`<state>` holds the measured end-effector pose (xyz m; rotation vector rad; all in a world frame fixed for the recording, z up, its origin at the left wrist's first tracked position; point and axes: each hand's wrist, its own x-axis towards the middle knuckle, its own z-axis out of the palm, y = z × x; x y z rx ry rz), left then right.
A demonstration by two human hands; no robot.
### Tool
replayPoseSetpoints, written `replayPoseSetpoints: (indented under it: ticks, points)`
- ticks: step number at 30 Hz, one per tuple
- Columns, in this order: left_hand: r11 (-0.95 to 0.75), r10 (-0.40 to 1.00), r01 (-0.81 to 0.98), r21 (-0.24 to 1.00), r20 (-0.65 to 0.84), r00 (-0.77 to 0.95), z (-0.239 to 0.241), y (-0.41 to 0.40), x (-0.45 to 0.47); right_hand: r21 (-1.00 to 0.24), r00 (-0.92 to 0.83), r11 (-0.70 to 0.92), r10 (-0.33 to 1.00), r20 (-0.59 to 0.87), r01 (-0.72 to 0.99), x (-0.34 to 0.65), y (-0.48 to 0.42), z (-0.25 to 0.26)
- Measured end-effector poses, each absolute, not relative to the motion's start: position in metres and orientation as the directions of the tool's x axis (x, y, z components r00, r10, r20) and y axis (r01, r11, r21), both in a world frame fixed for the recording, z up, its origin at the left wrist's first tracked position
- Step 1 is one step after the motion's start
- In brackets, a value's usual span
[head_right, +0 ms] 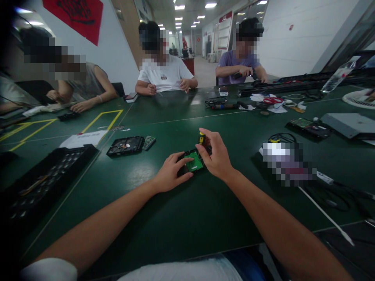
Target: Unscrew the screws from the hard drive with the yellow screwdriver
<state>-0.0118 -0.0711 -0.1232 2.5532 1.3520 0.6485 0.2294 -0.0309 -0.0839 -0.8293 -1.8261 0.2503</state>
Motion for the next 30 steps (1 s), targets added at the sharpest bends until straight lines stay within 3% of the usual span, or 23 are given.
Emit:
replayPoseSetpoints:
  ticks: [7, 13, 19, 26, 30]
  points:
    - [-0.565, 0.824, 0.743, 0.359, 0.287, 0.488, -0.1230, -0.0710, -0.0120, -0.641, -0.216, 0.716, 0.696, 0.685, 0.278, 0.2277, -0.0317, -0.0854]
    - [-0.563, 0.826, 0.740, 0.369, 0.280, 0.489, -0.1201, -0.0722, -0.0118, -0.533, -0.149, 0.728, 0.640, 0.754, 0.432, 0.2280, -0.0307, -0.0854]
    - [-0.561, 0.827, 0.742, 0.367, 0.280, 0.487, -0.1204, -0.0723, -0.0119, -0.595, -0.168, 0.728, 0.670, 0.723, 0.341, 0.2276, -0.0310, -0.0850]
    - [-0.566, 0.824, 0.741, 0.361, 0.282, 0.492, -0.1215, -0.0716, -0.0119, -0.489, -0.148, 0.738, 0.609, 0.779, 0.466, 0.2301, -0.0302, -0.0834]
    - [-0.564, 0.825, 0.744, 0.357, 0.284, 0.489, -0.1208, -0.0721, -0.0116, -0.541, -0.167, 0.737, 0.642, 0.749, 0.405, 0.2289, -0.0311, -0.0827]
